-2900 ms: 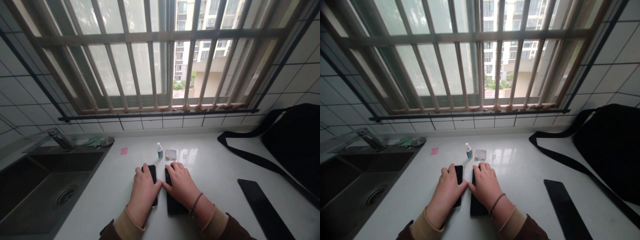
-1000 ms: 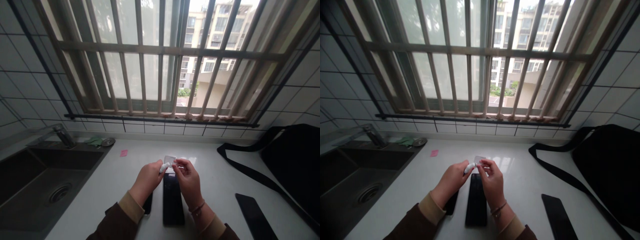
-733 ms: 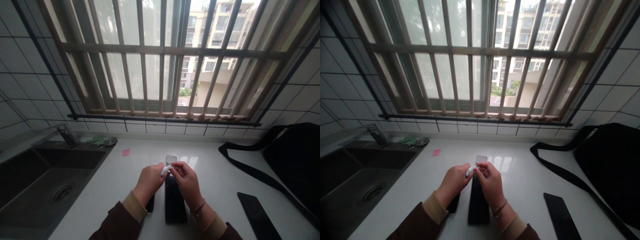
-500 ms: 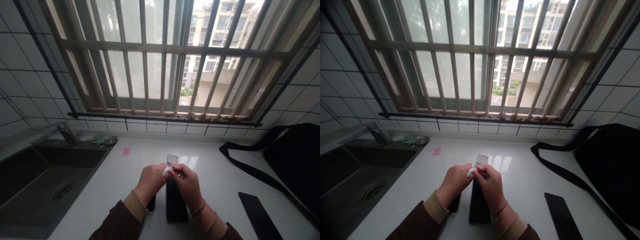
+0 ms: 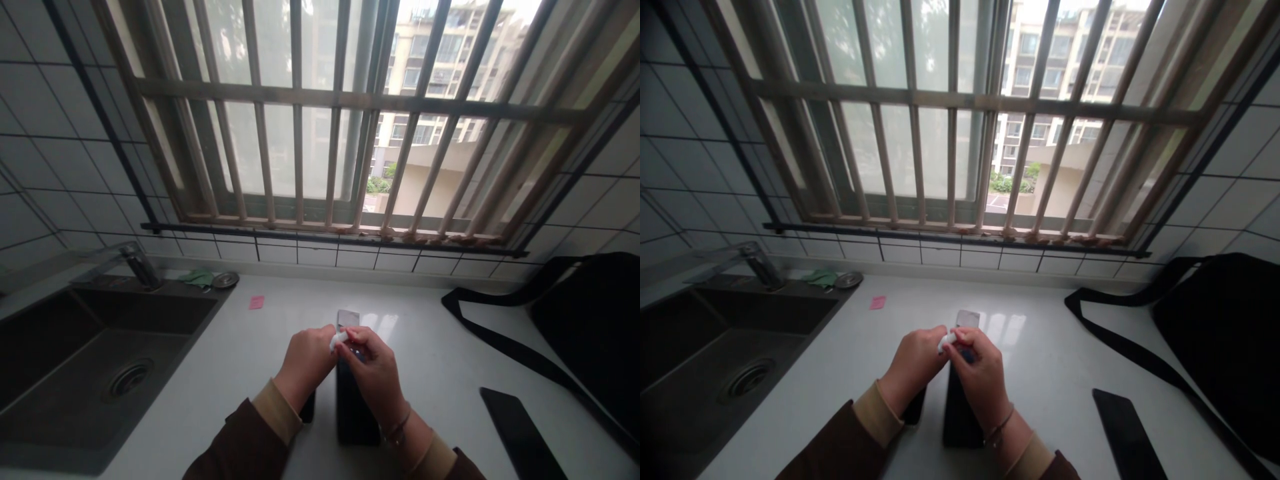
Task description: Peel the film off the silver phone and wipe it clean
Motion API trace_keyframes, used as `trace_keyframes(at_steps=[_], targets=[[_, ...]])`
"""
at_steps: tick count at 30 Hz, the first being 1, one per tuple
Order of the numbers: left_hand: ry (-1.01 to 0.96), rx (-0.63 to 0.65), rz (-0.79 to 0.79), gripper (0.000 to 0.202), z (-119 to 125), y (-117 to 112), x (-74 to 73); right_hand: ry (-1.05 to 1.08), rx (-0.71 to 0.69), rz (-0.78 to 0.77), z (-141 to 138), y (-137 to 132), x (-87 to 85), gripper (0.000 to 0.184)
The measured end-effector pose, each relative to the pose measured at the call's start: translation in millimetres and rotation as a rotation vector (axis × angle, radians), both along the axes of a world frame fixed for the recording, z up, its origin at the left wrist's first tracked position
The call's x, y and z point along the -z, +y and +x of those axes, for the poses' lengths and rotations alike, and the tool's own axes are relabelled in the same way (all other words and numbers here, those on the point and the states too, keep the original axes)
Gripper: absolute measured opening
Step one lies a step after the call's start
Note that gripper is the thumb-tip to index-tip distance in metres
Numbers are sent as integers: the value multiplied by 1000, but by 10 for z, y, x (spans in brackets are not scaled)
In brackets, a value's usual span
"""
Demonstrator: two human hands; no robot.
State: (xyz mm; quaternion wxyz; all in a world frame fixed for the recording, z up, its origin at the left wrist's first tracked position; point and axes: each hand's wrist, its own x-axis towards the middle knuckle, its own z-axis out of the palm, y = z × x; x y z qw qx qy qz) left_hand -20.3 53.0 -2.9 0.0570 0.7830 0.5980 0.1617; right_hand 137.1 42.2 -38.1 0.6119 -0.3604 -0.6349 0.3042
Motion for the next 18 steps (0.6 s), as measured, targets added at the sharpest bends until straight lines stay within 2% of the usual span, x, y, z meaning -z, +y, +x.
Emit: trace_keyframes(at_steps=[3,7,9,11,13,15,18], targets=[[-57,62,3,28,9,-14,-11,80,-23,-36,-12,-2,26,24],[-297,317,10,27,-75,-6,-21,8,96,17,59,2,5,21],[-401,391,9,31,-136,22,3,-50,144,51,107,22,-3,22],[-425,379,-4,34,-186,67,48,-95,153,71,138,41,0,23],[-427,313,-24,27,-223,127,103,-131,116,83,144,49,7,26],[-426,237,-36,14,-262,203,155,-168,60,89,133,49,10,36],[-460,124,-15,15,-366,345,225,-211,48,106,117,61,12,48]])
